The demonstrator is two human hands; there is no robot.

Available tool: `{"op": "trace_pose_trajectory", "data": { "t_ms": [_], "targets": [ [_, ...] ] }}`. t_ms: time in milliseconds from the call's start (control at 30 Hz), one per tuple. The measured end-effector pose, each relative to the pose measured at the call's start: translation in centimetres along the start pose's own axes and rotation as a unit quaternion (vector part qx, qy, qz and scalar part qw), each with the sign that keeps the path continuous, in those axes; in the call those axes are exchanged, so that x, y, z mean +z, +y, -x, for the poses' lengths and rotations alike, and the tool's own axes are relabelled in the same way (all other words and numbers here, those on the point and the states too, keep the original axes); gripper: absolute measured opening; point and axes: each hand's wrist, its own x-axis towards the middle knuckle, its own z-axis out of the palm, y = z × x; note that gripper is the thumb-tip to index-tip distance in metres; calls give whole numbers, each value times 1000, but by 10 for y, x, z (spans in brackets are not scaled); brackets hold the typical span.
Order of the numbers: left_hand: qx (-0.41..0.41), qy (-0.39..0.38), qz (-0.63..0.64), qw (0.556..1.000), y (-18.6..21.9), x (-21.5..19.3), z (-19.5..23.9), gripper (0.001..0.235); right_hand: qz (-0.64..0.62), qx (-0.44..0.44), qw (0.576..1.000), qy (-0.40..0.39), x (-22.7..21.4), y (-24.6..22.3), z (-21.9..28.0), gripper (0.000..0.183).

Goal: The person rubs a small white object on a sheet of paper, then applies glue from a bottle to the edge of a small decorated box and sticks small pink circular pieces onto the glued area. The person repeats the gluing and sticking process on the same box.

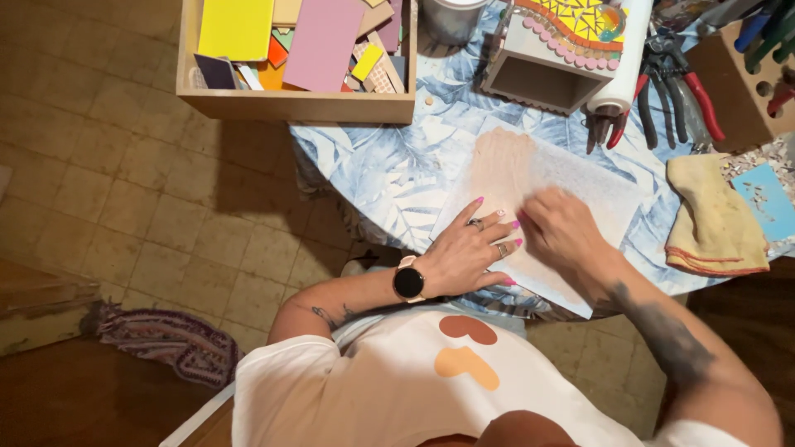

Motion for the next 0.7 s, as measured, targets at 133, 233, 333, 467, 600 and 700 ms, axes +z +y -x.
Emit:
{"op": "trace_pose_trajectory", "data": {
  "t_ms": [133, 233, 333, 467, 600, 700],
  "targets": [
    [-2, 1, 6, 1000, 0, -1, 1, 52, 66, -9, 996, 66, 23, 25, -44, 18],
    [1, 5, 3, 1000, 0, -3, 2, 51, 134, 26, 986, 94, 18, 18, -49, 20],
    [0, 5, 6, 1000, 1, -3, 3, 51, 66, -8, 996, 66, -3, -2, -25, 18],
    [3, 11, 2, 1000, 0, -5, 3, 50, 54, -59, 997, -18, -31, -4, 19, 10],
    [8, 13, -3, 1000, 0, -1, 4, 52, 99, -86, 991, -29, -36, -2, 33, 10],
    [8, 8, -12, 1000, 2, -5, 5, 55, 104, -70, 992, 4, -20, -8, 3, 12]
  ]
}}
